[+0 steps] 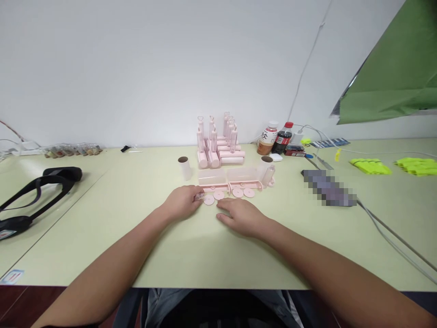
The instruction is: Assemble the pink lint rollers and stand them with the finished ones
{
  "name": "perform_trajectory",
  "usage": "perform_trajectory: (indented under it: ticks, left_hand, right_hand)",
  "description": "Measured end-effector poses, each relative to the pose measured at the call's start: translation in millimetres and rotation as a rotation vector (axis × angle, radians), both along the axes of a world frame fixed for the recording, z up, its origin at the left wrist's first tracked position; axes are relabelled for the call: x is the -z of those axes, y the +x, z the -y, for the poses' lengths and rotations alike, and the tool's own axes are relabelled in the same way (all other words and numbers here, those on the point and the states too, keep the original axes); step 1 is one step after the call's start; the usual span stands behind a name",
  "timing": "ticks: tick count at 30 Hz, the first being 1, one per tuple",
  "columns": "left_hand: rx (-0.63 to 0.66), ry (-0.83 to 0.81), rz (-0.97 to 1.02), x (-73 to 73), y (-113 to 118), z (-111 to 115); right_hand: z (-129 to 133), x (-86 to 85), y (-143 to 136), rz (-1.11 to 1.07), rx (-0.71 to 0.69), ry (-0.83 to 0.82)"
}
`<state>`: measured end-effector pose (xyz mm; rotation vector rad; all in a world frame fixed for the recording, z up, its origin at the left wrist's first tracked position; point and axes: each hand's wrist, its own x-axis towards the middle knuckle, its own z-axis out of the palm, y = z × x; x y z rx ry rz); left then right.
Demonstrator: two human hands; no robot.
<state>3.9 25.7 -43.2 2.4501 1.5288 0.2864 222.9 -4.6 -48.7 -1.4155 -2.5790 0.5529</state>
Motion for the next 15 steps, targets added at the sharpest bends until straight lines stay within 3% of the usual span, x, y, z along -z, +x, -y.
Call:
perform_trajectory:
  ticks: [5,9,15]
  left_hand:
    - [-0.194,-0.042,-0.131,1.7,21.1,10.0]
    - [-0.173,-0.038,-0.184,7.9,32.6,12.2]
    - [-0.181,-0.011,-0.211,6.9,32.4,10.5]
  right_hand:
    - [-3.5,5.0,-0.3,-0.052,0.016,0.103]
    - [-7.0,9.2,0.0,-0.020,0.030,0.108]
    - [-6.5,10.0,-1.4,0.027,0.032,0.067]
